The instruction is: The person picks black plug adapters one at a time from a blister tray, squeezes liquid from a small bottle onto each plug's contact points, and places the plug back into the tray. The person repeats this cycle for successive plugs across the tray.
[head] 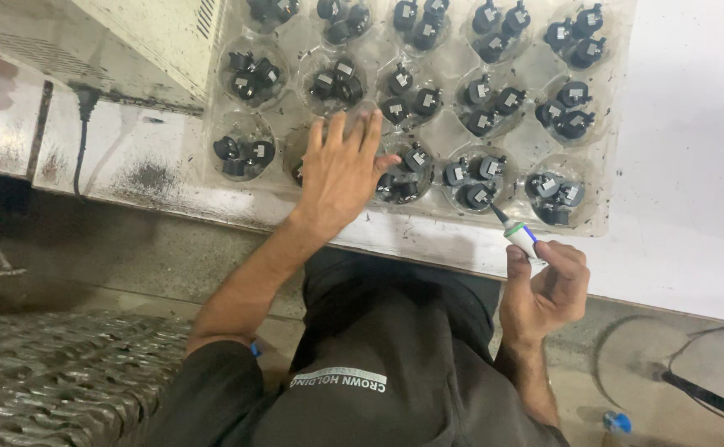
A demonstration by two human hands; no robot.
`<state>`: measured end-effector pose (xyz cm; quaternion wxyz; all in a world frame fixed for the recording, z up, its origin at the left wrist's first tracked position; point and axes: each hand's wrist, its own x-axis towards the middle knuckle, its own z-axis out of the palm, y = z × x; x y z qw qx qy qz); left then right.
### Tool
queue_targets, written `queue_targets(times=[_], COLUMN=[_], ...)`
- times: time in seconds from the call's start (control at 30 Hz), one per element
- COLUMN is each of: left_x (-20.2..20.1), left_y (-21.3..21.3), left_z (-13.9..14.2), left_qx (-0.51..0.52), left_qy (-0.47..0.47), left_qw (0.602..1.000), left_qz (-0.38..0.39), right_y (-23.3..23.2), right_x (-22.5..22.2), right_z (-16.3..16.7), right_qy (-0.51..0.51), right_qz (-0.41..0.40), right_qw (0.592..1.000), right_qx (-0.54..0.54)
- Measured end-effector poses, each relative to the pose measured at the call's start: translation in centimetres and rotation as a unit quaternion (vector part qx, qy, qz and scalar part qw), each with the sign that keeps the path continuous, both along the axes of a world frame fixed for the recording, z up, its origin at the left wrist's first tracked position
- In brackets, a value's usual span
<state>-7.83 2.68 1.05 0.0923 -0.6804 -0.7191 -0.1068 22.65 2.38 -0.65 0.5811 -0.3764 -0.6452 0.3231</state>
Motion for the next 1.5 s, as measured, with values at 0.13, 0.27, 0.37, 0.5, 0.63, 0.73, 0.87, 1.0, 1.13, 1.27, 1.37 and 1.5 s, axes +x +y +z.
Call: queue_targets(times=[0.13, 0.27, 0.37, 0.5, 0.63, 0.73, 0.87, 1.0, 1.13, 1.27, 1.37, 1.5], left_x=[0.1, -0.3, -1.4, -2.9, -3.3, -3.0, -1.9, -0.5, 0.2, 0.6, 0.7, 0.9], left_y=[-0.3, -0.8, -1.3, -2.3, -2.7, -3.2, -3.4, -2.7, -2.2, -2.0, -2.0, -2.4], left_z=[0.7, 2.1, 3.0, 3.1, 2.6, 2.8, 3.4, 3.2, 2.4, 1.9, 2.0, 2.6], left_qx=[-0.001, -0.046, -0.062, 0.042, 0.038, 0.046, 0.093, 0.046, -0.013, -0.056, -0.032, 0.061], left_qy=[0.036, 0.001, -0.108, -0.59, -0.718, -0.695, -0.398, -0.247, -0.184, -0.155, -0.146, -0.222], left_qw=[0.999, 0.998, 0.991, 0.788, 0.668, 0.697, 0.905, 0.958, 0.973, 0.981, 0.985, 0.971], left_qz=[-0.028, -0.051, -0.057, -0.17, -0.191, -0.169, -0.12, -0.141, -0.141, -0.099, -0.088, -0.055], right_y=[0.1, 0.0, 0.0, 0.1, 0.1, 0.0, 0.0, 0.2, 0.2, 0.5, 0.6, 0.4], right_x=[0.1, 0.1, 0.2, 0.4, 0.0, -0.2, -0.3, -0.5, -0.5, -0.3, -0.5, -0.9], right_z=[-0.1, -0.3, -0.4, -0.3, -0.2, -0.2, -0.1, -0.2, -0.2, -0.1, 0.0, 0.2], right_qy=[0.007, 0.021, 0.015, -0.005, 0.027, 0.043, 0.028, 0.022, 0.038, 0.047, 0.063, 0.098], right_qz=[0.011, 0.016, 0.02, 0.007, 0.017, 0.03, 0.024, 0.014, 0.012, 0.018, 0.022, 0.013], right_qw=[1.0, 1.0, 1.0, 1.0, 0.999, 0.998, 0.999, 0.999, 0.999, 0.998, 0.997, 0.993], right_qx=[0.003, -0.01, -0.01, 0.003, -0.035, -0.042, -0.035, -0.024, -0.033, -0.036, -0.038, -0.065])
